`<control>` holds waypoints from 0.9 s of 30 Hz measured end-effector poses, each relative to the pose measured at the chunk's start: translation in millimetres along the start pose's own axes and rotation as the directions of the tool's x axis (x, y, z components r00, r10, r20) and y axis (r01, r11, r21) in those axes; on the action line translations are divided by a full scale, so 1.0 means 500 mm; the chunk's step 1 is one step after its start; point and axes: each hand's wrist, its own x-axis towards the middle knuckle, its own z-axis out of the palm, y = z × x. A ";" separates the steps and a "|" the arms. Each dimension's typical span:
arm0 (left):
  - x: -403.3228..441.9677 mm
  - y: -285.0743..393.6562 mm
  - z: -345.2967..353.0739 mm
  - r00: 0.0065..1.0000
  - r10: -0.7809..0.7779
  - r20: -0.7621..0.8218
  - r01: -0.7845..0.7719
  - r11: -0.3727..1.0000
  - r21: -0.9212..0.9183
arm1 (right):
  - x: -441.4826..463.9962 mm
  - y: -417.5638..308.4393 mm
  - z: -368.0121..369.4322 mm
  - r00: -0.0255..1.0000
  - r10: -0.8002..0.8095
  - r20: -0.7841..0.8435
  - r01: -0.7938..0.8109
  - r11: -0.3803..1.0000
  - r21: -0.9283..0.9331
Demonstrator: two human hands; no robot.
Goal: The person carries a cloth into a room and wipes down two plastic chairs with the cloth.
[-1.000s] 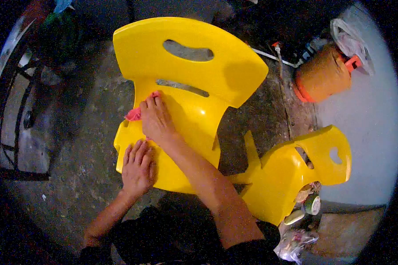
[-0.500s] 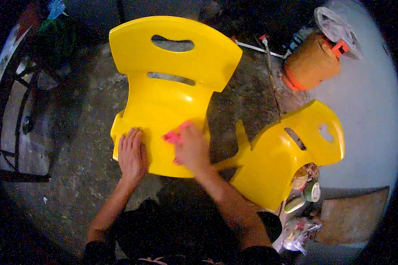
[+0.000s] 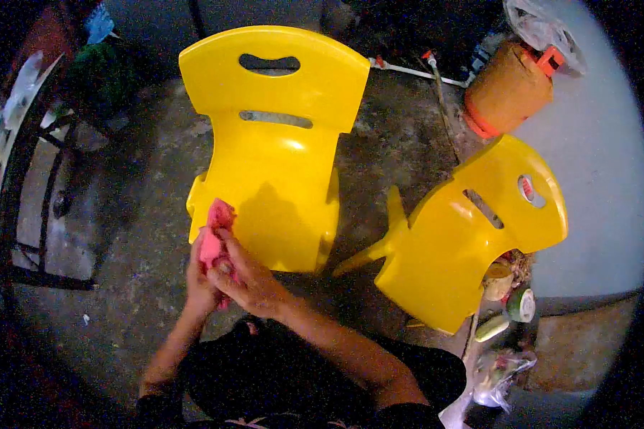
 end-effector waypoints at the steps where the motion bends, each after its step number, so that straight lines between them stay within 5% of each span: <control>1: 0.007 0.015 0.002 0.991 -0.137 -0.005 0.136 0.987 -0.086 | 0.009 -0.006 -0.027 0.997 0.080 0.006 -0.080 0.995 -0.058; 2: 0.013 0.034 0.010 0.990 -0.122 -0.068 0.110 0.981 -0.160 | 0.018 -0.016 -0.075 0.987 0.160 0.004 -0.159 0.980 -0.116; 3: 0.018 0.040 0.016 0.999 0.052 0.005 -0.052 0.998 0.042 | 0.024 -0.026 -0.118 0.970 0.242 -0.005 -0.239 0.955 -0.174; 5: 0.024 0.042 0.031 0.915 0.335 0.224 -0.398 0.837 0.375 | 0.039 0.032 -0.190 0.875 -0.012 -0.483 -0.217 0.884 -0.415; 7: 0.041 0.054 0.109 0.740 0.402 0.539 -0.643 0.657 0.393 | 0.066 0.126 -0.263 0.759 -0.270 -0.593 -0.290 0.676 -0.678; 10: 0.051 -0.026 0.161 0.548 0.438 0.713 -0.837 0.291 0.464 | 0.090 0.132 -0.267 0.822 -0.006 -0.570 -0.404 0.698 -0.590; 13: 0.057 -0.062 0.111 0.691 0.421 0.588 -0.723 0.403 0.561 | 0.076 0.106 -0.259 0.811 0.106 -0.575 -0.493 0.654 -0.574; 15: 0.071 -0.047 0.040 0.814 0.465 0.347 -0.554 0.442 0.706 | 0.072 0.114 -0.261 0.812 0.096 -0.575 -0.485 0.658 -0.576; 16: 0.086 -0.041 0.004 0.843 0.461 0.276 -0.465 0.368 0.805 | 0.073 0.118 -0.259 0.813 0.089 -0.575 -0.478 0.665 -0.573; 21: 0.104 -0.058 -0.008 0.856 0.518 -0.006 -0.190 0.326 0.926 | 0.071 0.141 -0.267 0.834 -0.008 -0.552 -0.384 0.709 -0.591; 25: 0.088 -0.017 0.085 0.775 0.477 0.413 -0.587 0.305 0.750 | 0.098 0.102 -0.284 0.806 0.190 -0.561 -0.550 0.593 -0.589; 27: 0.092 -0.029 0.081 0.791 0.466 0.397 -0.571 0.328 0.753 | 0.147 0.032 -0.286 0.754 0.343 -0.561 -0.646 0.547 -0.533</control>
